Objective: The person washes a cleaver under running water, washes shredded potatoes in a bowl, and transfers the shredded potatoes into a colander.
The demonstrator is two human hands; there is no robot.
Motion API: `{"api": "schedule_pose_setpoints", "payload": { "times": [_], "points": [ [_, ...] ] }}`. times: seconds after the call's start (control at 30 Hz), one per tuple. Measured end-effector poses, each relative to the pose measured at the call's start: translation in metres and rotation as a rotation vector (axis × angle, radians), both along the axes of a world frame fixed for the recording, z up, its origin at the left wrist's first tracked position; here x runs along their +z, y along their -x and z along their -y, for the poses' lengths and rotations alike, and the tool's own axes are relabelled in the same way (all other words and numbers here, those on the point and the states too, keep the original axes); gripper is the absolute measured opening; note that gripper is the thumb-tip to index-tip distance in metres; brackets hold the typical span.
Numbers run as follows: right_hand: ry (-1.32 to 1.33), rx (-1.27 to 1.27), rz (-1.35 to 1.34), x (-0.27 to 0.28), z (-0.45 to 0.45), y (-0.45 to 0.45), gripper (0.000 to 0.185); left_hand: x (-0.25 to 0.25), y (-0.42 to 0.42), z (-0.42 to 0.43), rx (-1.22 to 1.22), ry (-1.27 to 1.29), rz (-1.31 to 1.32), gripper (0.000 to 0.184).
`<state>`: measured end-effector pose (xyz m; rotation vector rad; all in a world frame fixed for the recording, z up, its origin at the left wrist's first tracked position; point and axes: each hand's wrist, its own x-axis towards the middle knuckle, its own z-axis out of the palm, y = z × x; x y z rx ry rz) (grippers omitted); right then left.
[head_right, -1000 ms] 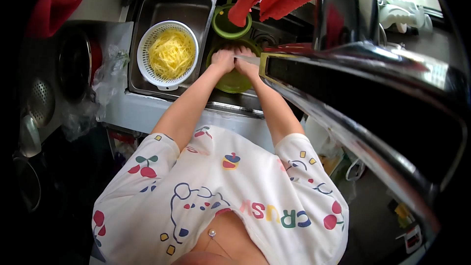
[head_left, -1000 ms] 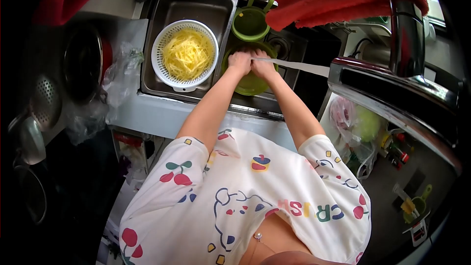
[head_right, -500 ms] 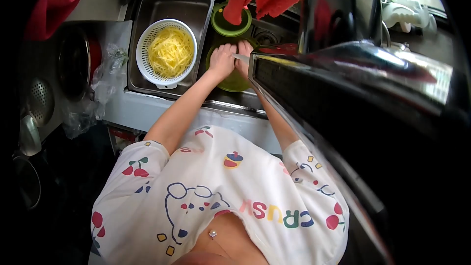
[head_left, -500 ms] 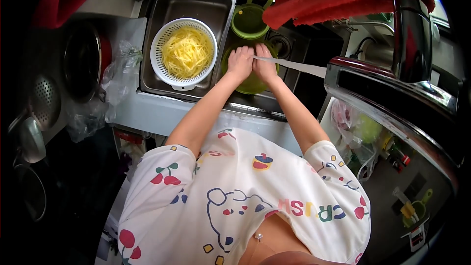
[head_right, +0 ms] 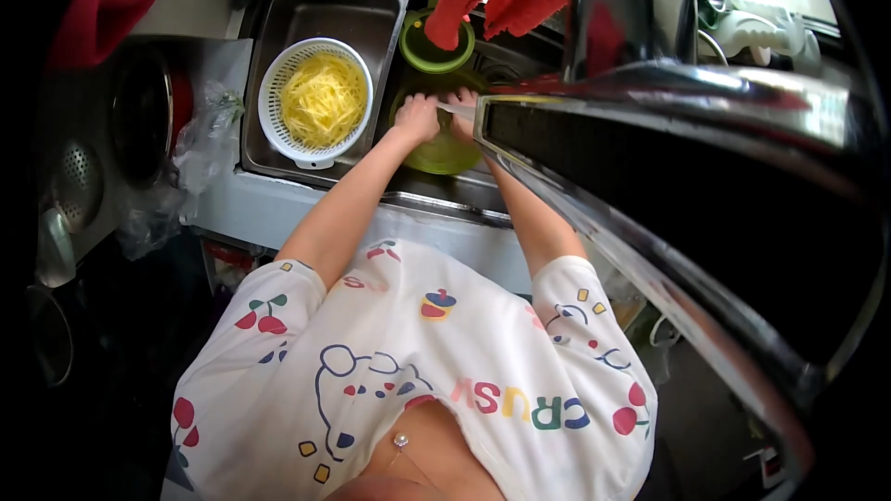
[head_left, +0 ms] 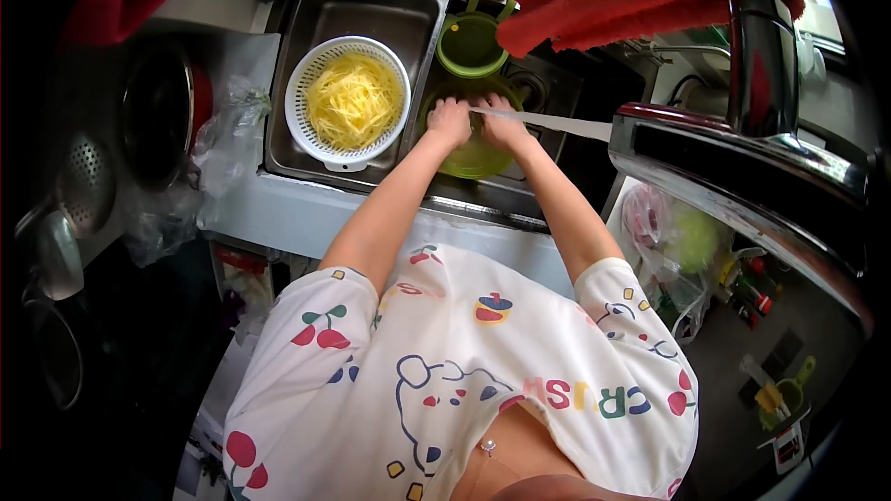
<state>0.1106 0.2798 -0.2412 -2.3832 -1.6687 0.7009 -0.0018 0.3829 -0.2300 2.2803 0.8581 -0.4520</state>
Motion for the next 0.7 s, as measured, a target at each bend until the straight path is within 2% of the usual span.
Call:
{"api": "schedule_pose_setpoints", "payload": {
  "times": [0.03,0.1,0.2,0.33,0.43,0.57,0.7],
  "points": [
    [-0.047,0.067,-0.050,-0.020,0.007,-0.007,0.048,-0.004,-0.001,-0.001,0.014,0.033,-0.001,0.037],
    [-0.054,0.036,-0.015,-0.071,0.023,-0.009,0.046,-0.021,0.000,0.003,0.007,0.082,-0.028,0.043],
    [0.249,0.030,-0.047,-0.085,0.020,-0.001,0.043,-0.024,0.003,0.011,0.030,0.065,0.014,0.045],
    [0.063,-0.113,-0.264,-0.002,0.016,0.023,0.030,-0.028,0.010,0.024,0.032,0.116,-0.021,0.051],
    [0.073,-0.098,-0.375,0.001,0.019,0.024,0.031,-0.034,0.014,0.030,0.015,0.164,-0.099,0.057],
    [0.291,-0.166,-0.424,-0.004,0.018,0.022,0.030,-0.028,0.016,0.032,0.083,0.297,-0.145,0.061],
    [0.249,-0.438,-0.796,-0.036,0.025,0.025,0.029,-0.066,0.015,0.036,0.216,0.375,-0.141,0.055]
  ]
}}
